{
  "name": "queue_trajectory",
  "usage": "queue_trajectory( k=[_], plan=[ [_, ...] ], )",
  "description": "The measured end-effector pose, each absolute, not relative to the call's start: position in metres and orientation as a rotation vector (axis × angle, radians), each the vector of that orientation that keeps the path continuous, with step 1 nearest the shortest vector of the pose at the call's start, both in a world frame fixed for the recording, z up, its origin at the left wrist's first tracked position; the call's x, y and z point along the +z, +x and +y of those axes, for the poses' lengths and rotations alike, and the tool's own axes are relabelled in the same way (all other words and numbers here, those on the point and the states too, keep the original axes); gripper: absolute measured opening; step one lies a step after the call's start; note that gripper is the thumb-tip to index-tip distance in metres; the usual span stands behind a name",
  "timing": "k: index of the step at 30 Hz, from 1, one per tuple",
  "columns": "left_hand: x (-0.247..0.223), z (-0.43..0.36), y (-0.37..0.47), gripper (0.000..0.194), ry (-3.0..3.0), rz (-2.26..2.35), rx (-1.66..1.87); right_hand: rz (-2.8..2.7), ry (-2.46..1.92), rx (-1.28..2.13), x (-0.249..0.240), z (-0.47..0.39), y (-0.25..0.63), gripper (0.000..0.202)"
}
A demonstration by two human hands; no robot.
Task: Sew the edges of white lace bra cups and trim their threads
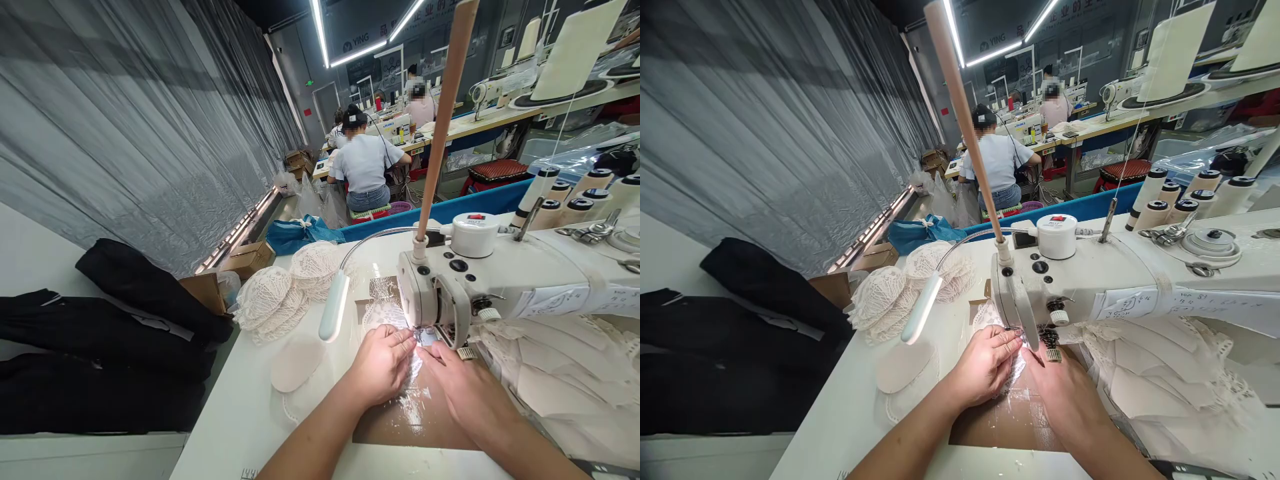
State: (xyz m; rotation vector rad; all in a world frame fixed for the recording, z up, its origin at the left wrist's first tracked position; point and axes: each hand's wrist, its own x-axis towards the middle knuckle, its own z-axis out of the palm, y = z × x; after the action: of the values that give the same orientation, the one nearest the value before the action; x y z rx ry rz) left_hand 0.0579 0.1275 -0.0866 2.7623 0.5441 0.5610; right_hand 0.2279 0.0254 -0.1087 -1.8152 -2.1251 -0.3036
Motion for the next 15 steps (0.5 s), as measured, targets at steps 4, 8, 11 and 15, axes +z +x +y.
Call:
queue_trajectory(
  k=[4,8,11,15],
  plan=[
    [-0.0831,0.1251,0.0588,0.037,2.733,0.675,0.527,-2.121,-1.784,-0.288,-0.1076,0.0265,0.2288,0.059],
    [-0.0817,0.1217,0.0586,0.039,2.71,0.817,0.491,-2.118,-1.74,-0.274,-0.1069,0.0255,0.2297,0.06],
    [-0.083,0.1194,0.0584,0.043,2.706,0.898,0.423,-2.116,-1.704,-0.27,-0.1084,0.0233,0.2309,0.058],
    [-0.0815,0.1192,0.0572,0.045,2.651,1.012,0.355,-2.12,-1.649,-0.257,-0.1113,0.022,0.2347,0.054]
  ],
)
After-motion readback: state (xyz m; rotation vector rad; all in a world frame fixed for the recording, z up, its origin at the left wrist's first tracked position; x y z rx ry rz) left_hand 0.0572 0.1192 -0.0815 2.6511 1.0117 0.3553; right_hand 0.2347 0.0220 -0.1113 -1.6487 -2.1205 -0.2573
